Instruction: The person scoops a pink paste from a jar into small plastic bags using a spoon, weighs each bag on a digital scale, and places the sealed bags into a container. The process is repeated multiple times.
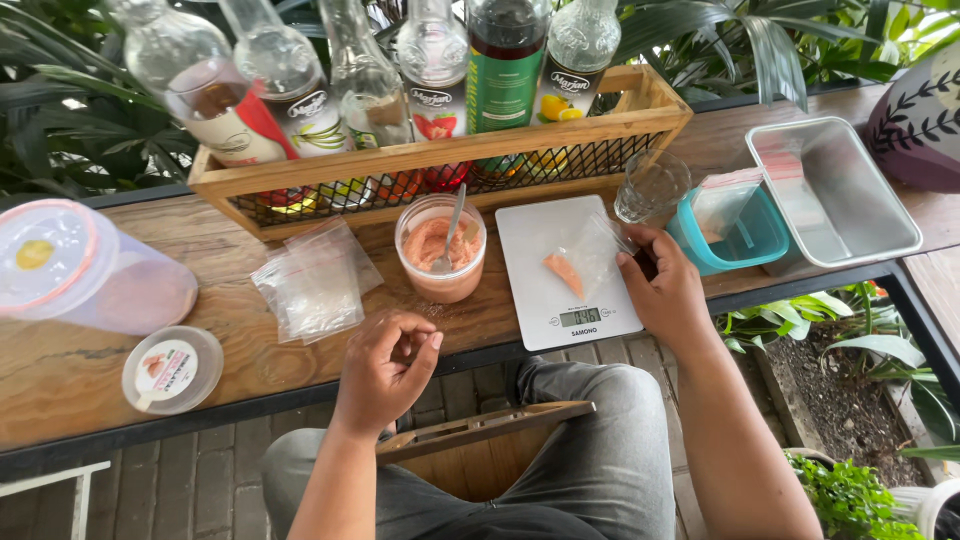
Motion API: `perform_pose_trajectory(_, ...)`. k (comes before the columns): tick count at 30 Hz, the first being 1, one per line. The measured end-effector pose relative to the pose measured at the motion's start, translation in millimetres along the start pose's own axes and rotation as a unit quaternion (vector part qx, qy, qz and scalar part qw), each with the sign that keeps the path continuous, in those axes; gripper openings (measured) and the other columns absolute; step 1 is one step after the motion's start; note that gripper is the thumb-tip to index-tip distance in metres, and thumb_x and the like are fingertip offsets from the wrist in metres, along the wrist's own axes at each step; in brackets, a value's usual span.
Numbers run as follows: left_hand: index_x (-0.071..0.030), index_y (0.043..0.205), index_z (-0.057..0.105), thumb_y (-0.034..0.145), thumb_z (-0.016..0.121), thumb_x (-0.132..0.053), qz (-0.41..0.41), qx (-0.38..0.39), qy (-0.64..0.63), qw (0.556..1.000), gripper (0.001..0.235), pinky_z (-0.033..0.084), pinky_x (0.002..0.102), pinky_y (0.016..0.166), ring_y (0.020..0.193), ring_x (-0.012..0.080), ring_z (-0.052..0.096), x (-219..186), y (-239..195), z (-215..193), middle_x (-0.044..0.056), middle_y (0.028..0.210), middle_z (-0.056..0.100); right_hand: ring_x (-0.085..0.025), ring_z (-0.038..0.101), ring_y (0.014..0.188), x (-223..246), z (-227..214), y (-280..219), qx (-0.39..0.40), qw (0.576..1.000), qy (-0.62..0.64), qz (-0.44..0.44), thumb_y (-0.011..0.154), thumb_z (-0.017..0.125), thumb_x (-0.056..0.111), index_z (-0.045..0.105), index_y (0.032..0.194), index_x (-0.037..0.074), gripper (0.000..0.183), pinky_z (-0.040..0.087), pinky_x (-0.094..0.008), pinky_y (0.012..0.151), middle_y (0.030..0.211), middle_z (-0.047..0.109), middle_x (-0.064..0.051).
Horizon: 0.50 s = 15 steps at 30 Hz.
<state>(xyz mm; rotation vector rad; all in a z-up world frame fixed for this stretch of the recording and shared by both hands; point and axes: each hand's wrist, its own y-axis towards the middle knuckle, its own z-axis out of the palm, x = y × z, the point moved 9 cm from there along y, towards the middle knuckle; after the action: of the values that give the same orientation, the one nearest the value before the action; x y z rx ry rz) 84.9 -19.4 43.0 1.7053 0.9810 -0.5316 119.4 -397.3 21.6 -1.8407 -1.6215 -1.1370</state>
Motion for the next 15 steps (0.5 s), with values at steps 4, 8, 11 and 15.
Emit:
perform_pose_trajectory(4, -0.011, 0.092, 0.079, 0.093, 0.083, -0.018, 0.011, -0.016, 0.008, 1.000, 0.008, 0.055, 0.033, 0.059, 0.058, 0.0197, 0.062, 3.7, -4.6, -3.1, 0.002, 0.069, 0.071, -0.042, 0.073, 0.122, -17.9, 2.8, 3.9, -0.017, 1.000, 0.005, 0.020, 0.103, 0.080, 0.014, 0.073, 0.140, 0.009, 0.038, 0.058, -0.051, 0.107, 0.117, 0.075, -0.020)
perform_pose_trajectory(8, -0.010, 0.091, 0.078, 0.094, 0.081, -0.018, 0.023, -0.023, 0.000, 0.999, 0.009, 0.055, 0.034, 0.057, 0.055, 0.0204, 0.062, -1.5, -3.9, -5.7, 0.003, 0.067, 0.071, -0.035, 0.075, 0.108, 2.2, -7.3, -3.6, -0.073, 0.995, -0.021, -0.062, 0.101, 0.082, 0.007, 0.078, 0.133, 0.010, 0.033, 0.059, -0.048, 0.101, 0.108, 0.074, -0.015)
perform_pose_trajectory(11, -0.010, 0.091, 0.077, 0.093, 0.082, -0.017, 0.030, -0.022, -0.006, 0.999, 0.008, 0.054, 0.036, 0.057, 0.055, 0.0220, 0.062, -3.8, -5.2, -8.2, 0.004, 0.067, 0.071, -0.027, 0.074, 0.097, 41.9, -11.4, -19.4, -0.100, 0.986, -0.021, -0.129, 0.101, 0.083, 0.005, 0.081, 0.127, 0.010, 0.027, 0.059, -0.040, 0.097, 0.100, 0.073, -0.009)
perform_pose_trajectory(15, -0.011, 0.096, 0.081, 0.091, 0.083, -0.017, -0.034, -0.016, -0.064, 0.997, 0.008, 0.054, 0.034, 0.057, 0.058, 0.0192, 0.062, 13.0, -11.4, -6.7, 0.004, 0.072, 0.074, -0.026, 0.074, 0.092, 108.6, -12.9, -47.9, -0.094, 0.970, -0.002, -0.225, 0.102, 0.082, 0.005, 0.084, 0.124, 0.007, 0.022, 0.060, -0.038, 0.094, 0.098, 0.074, -0.008)
